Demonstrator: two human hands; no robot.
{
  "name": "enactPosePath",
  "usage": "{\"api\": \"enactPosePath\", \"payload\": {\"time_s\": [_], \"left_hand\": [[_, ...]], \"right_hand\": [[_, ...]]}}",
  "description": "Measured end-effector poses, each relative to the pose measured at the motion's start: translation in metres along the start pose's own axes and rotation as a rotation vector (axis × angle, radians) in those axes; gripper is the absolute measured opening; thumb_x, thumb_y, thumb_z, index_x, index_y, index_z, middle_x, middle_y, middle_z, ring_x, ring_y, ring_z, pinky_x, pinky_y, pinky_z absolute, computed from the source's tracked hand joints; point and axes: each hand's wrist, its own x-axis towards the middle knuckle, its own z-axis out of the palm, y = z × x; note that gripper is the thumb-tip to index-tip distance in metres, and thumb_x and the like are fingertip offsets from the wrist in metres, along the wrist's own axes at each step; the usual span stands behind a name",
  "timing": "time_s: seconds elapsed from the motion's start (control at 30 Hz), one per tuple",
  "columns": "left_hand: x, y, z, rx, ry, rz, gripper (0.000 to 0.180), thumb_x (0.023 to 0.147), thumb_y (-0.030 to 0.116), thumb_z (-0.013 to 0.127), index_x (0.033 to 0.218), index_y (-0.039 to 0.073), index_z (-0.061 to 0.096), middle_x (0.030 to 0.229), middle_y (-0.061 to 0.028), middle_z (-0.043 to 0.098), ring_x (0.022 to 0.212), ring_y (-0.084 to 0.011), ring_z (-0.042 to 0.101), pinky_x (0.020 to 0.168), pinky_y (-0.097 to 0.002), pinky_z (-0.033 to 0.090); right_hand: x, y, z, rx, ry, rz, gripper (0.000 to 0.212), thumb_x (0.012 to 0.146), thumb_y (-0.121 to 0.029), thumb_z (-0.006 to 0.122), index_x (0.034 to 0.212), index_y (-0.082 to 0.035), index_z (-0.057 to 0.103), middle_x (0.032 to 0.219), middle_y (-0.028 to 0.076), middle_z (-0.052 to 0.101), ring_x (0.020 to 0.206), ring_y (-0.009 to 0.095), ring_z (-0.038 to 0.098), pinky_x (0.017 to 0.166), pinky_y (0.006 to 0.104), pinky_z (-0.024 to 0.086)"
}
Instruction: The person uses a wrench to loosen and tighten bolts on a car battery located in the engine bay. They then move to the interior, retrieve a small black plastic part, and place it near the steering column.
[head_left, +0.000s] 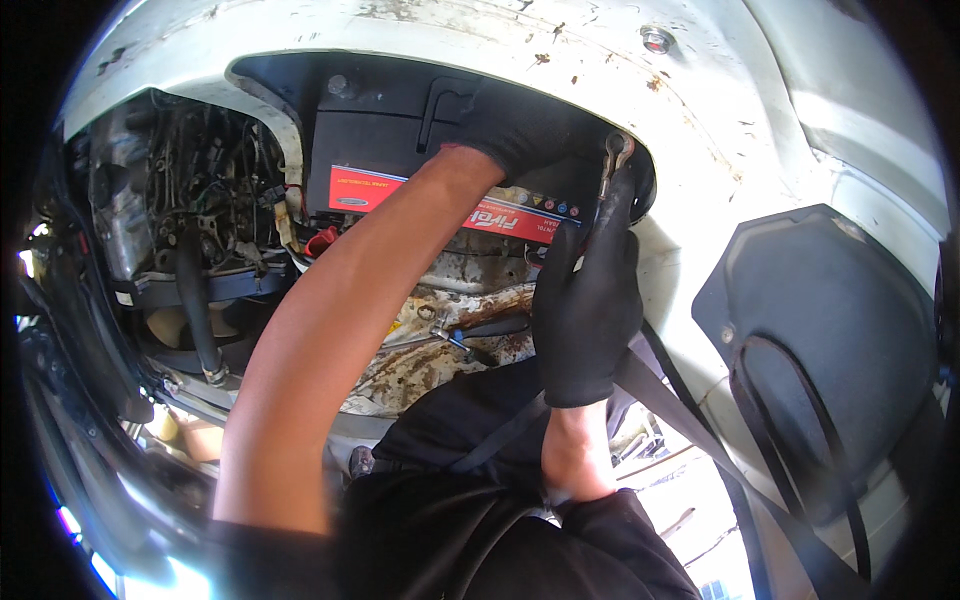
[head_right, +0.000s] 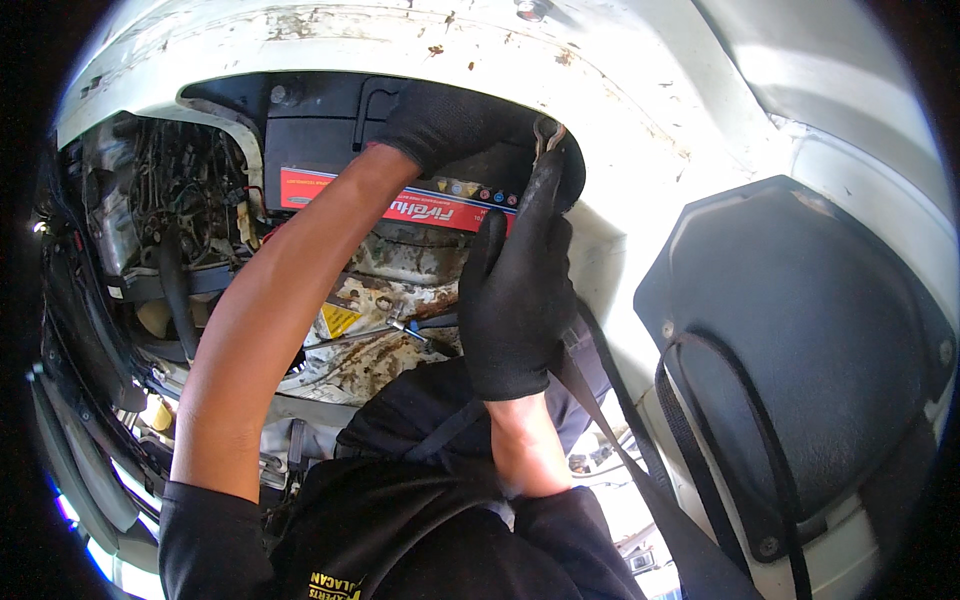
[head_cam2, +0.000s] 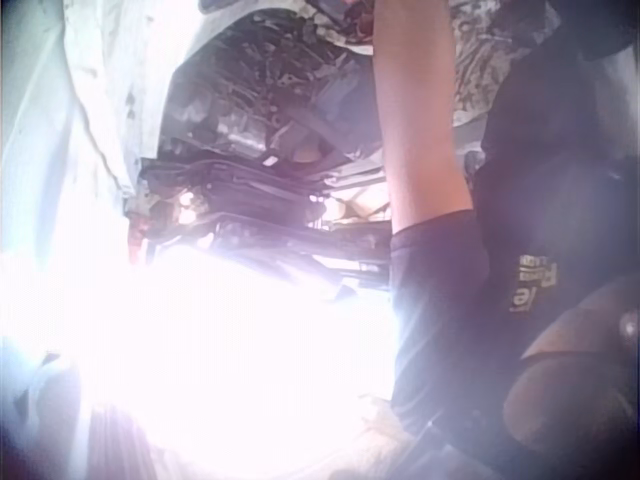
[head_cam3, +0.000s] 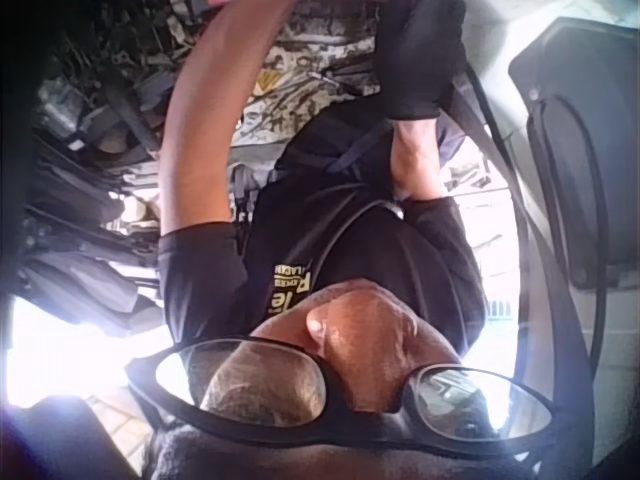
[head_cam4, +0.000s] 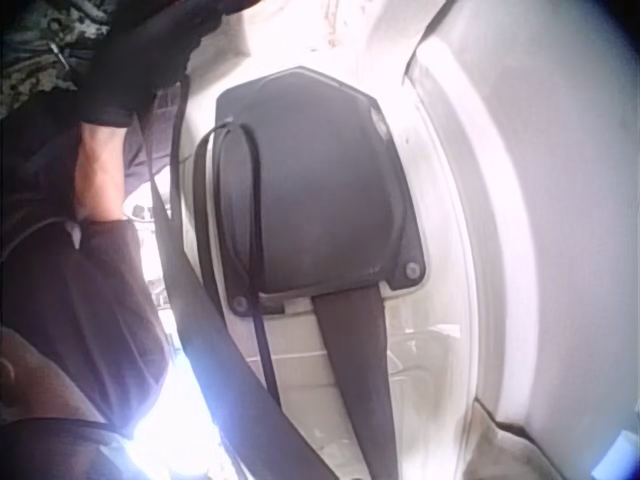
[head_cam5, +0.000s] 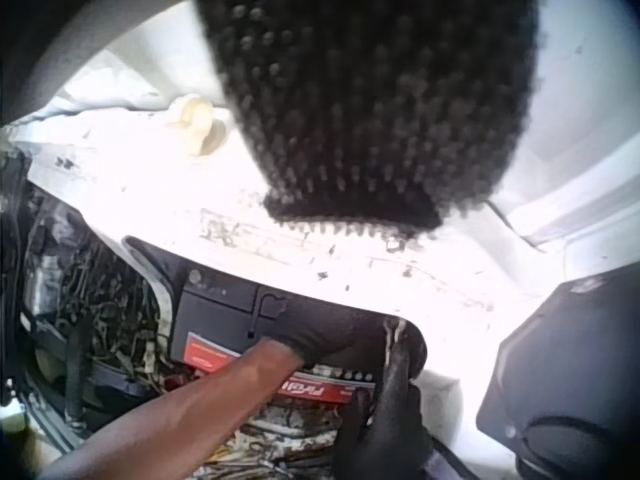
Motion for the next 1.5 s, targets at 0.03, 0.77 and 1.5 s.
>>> {"api": "enactPosePath", "payload": {"time_s": [0.03, 0.77, 1.5], "left_hand": [[0.001, 0.0, 0.0, -0.006, -0.035, -0.045, 0.044, 0.085, 0.044, 0.069, 0.113, 0.011, 0.075, 0.115, -0.0151, 0.073, 0.103, -0.0334, 0.07, 0.093, -0.0439, 0.053], [-0.001, 0.0, -0.002, -0.076, 0.057, -0.032, 0.037, 0.084, 0.04, 0.068, 0.104, 0.011, 0.077, 0.103, -0.0172, 0.074, 0.093, -0.0343, 0.072, 0.085, -0.046, 0.056], [-0.002, -0.051, 0.026, 0.181, -0.2, -0.029, 0.035, 0.092, 0.029, 0.063, 0.118, 0.007, 0.071, 0.12, -0.0209, 0.069, 0.107, -0.0345, 0.067, 0.096, -0.0458, 0.051]], "right_hand": [[0.001, 0.004, 0.006, -0.033, -0.015, -0.003, 0.062, 0.099, -0.015, 0.056, 0.157, -0.008, 0.034, 0.106, 0.027, 0.066, 0.088, 0.043, 0.068, 0.074, 0.0505, 0.054], [0.011, 0.014, 0.011, 0.351, 0.1, 0.139, 0.033, 0.098, -0.013, 0.063, 0.129, -0.006, 0.065, 0.09, 0.021, 0.07, 0.076, 0.037, 0.071, 0.068, 0.0435, 0.054], [-0.064, 0.062, 0.04, 0.613, 0.023, -0.021, 0.018, 0.086, -0.009, 0.079, 0.094, -0.003, 0.063, 0.081, 0.008, 0.069, 0.069, 0.016, 0.066, 0.065, 0.0293, 0.05]]}}
